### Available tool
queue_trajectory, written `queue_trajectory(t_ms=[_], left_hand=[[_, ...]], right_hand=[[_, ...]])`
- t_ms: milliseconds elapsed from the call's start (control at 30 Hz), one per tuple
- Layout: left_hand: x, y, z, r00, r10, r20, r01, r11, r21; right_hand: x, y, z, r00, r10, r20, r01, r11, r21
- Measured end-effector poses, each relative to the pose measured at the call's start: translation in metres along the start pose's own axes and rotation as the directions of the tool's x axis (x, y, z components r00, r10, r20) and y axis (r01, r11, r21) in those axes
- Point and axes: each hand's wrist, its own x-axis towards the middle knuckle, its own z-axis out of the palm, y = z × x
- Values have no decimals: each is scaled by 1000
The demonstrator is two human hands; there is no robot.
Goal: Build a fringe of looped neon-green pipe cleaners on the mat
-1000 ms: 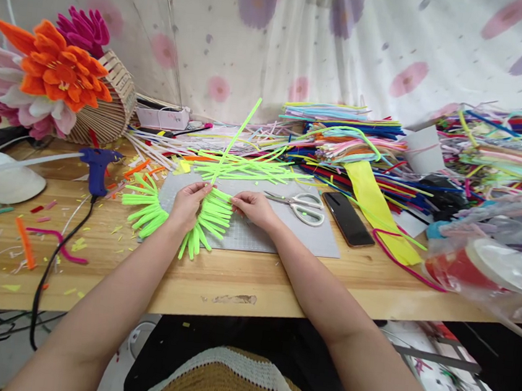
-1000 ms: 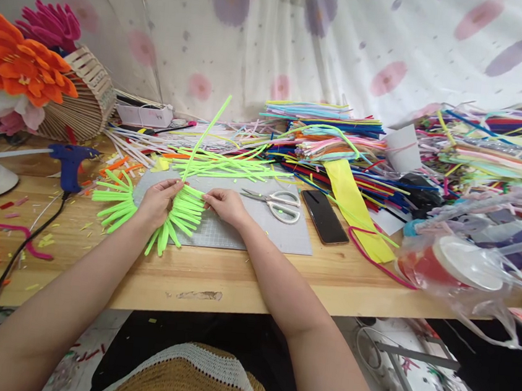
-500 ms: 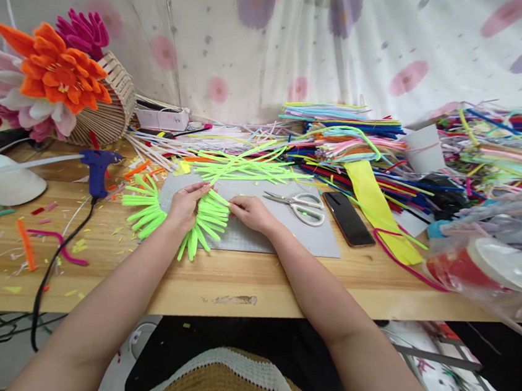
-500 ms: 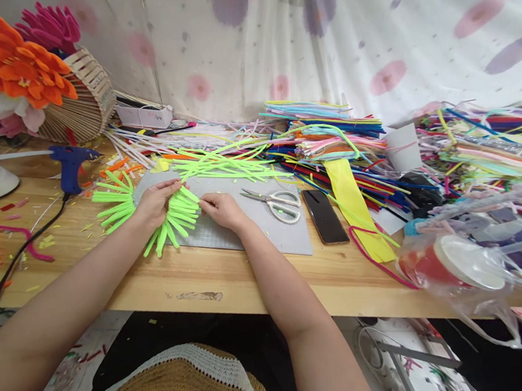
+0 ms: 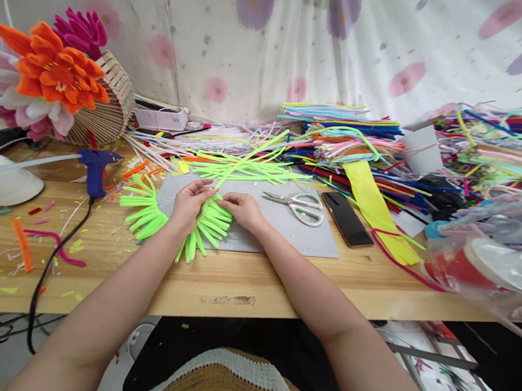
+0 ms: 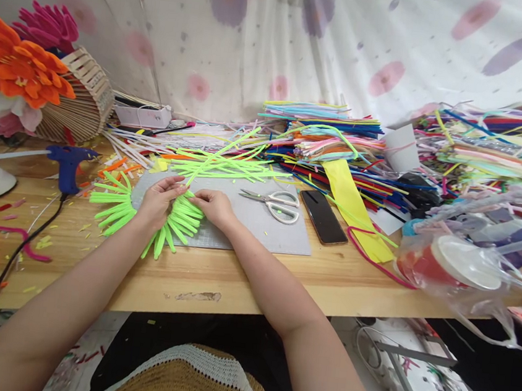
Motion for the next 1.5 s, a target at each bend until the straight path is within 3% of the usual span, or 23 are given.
queue_trajectory(t_ms=[200,433,633,767,1000,1067,1167,1233,1300,1400,1500], left_hand=[[-1,6,0,994,-102,-22,100,992,-79],[-6,10,1,974,-214,67,217,975,-38],[-5,10,1,986,-163,47,165,985,-56],[-4,11,2,975,-208,80,214,973,-85],[1,7,-5,914,-317,251,341,938,-57],[3,5,-5,939,-254,231,264,965,-13],[5,1,-4,996,63,62,-71,988,137],[4,-1,-4,956,294,-5,-277,906,318],[2,-2,-5,911,410,39,-377,793,479],[-4,-1,-5,881,452,140,-437,664,607],[-6,-1,-5,856,486,177,-475,603,641]], right_hand=[[1,-2,2,998,19,63,-34,969,245],[1,-4,1,992,119,46,-127,887,443],[-1,-9,0,992,116,46,-124,861,494],[-1,-11,1,990,138,5,-119,838,532],[-2,-12,0,986,147,77,-164,807,568],[-2,-11,0,991,126,45,-131,836,533],[-1,-8,-1,994,61,-88,-26,934,356],[-2,-7,-1,981,-6,-192,37,987,158],[-4,-9,-1,965,-75,-249,74,997,-14],[-7,-11,0,955,-125,-270,89,986,-143],[-8,-13,0,953,-131,-273,78,978,-195]])
